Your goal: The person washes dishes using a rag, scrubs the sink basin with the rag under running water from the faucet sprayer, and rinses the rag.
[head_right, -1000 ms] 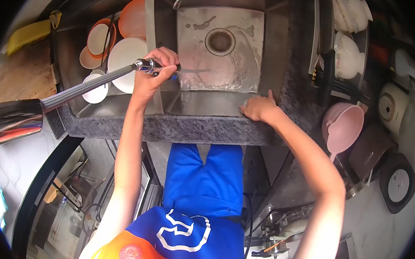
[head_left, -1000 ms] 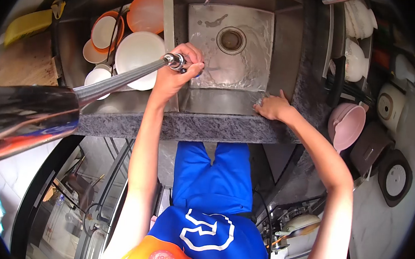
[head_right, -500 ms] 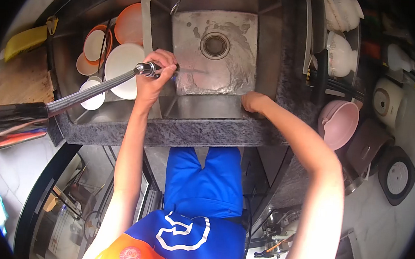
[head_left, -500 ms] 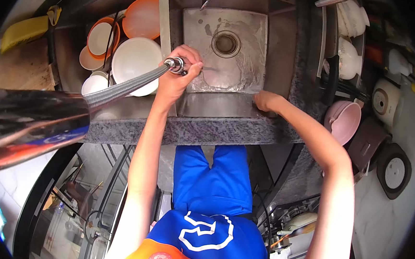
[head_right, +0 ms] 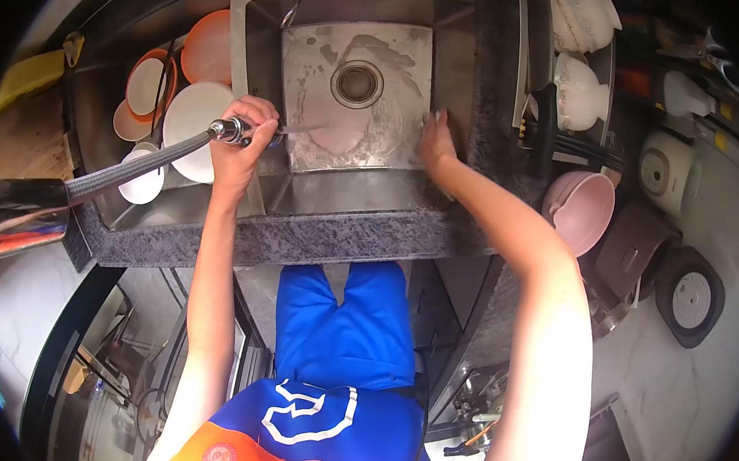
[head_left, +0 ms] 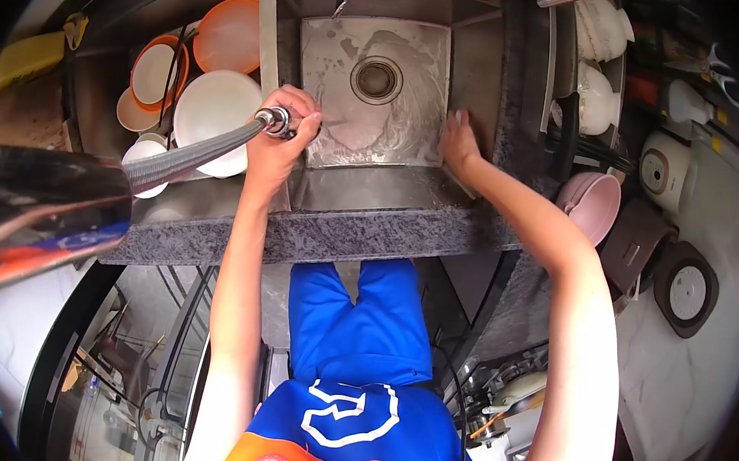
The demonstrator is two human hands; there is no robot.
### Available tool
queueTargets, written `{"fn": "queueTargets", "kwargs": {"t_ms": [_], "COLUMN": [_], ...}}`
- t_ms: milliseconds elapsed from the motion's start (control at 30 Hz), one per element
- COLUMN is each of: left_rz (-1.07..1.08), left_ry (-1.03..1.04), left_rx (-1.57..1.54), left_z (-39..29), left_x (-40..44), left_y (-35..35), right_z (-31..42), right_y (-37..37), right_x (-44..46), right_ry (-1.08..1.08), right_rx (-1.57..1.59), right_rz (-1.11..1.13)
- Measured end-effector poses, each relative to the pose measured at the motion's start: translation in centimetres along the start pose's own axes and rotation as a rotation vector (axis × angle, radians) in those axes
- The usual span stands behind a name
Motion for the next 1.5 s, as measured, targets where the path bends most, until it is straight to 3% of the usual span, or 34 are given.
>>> {"fn": "queueTargets", "kwargs": {"t_ms": [133,233,300,333,433,567,633,700,833,900,967,1033,1067,1133,1267,1367,1500], "left_rz": [0.008,-0.002,-0.004,0.000,0.004,-0.003,0.000,0.012,0.022,0.026,0.026,0.025,0.025,0.018,0.036,0.038,0.044], "left_ry": [-0.030,-0.056,-0.067,-0.072,-0.053,-0.039,-0.026,-0.030,-0.030,-0.071,-0.071,-0.073,-0.051,-0.035,-0.075,0.002,-0.033], "left_rx": [0.049,0.049,0.037,0.035,-0.002,0.007,0.021,0.022,0.016,0.031,0.009,-0.013,0.006,0.031,0.006,-0.017,-0.026], "left_z": [0.2,0.1,-0.1,-0.1,0.2,0.0,0.0,0.1,-0.2,-0.3,-0.2,0.1,0.1,0.1,0.1,-0.1,-0.2], "left_x": [-0.3,-0.6,-0.4,-0.4,-0.4,-0.2,-0.1,-0.2,0.0,-0.1,-0.1,0.0,0.1,0.3,0.7,0.9,0.8], "left_y": [-0.8,-1.0,-0.9,-0.9,-0.7,-0.3,-0.3,-0.1,-0.1,-0.5,-0.7,-0.9,-1.0,-1.1,0.0,0.5,0.8], "right_z": [-4.3,-2.4,1.8,3.5,4.1,-0.4,-5.7,-10.1,-8.5,-4.6,-1.1,2.1,3.1,4.1,3.9,3.8,3.2], "right_y": [-2.8,-2.2,-0.2,0.3,0.3,1.5,-0.2,-3.5,-2.7,0.5,1.3,4.2,4.7,4.7,4.4,4.2,2.5], "right_x": [-2.7,-4.1,-4.3,-4.4,-4.3,0.6,2.0,0.5,0.4,2.1,1.9,4.0,4.0,3.1,3.7,5.0,2.3], "right_ry": [0.244,0.106,-0.115,-0.284,-0.317,-0.027,0.357,0.332,0.224,0.097,-0.037,-0.118,-0.122,-0.032,-0.008,0.035,0.053], "right_rx": [-0.089,-0.100,-0.040,0.022,0.025,-0.002,-0.117,-0.104,-0.157,-0.017,0.045,0.489,0.491,0.582,0.658,0.712,0.838], "right_rz": [-0.133,-0.036,0.022,0.176,0.176,0.000,-0.157,-0.184,-0.322,-0.467,-0.309,-0.248,-0.251,-0.488,-0.510,-0.332,-0.288]}}
Point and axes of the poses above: each hand's wrist, its own x-axis towards the middle knuckle, its own y-axis out of the palm, z = x × y, the point moved 5 cm from there along x, towards the middle knuckle, and after that the axes turned 10 degrees about -y, right-handed, at the moved point
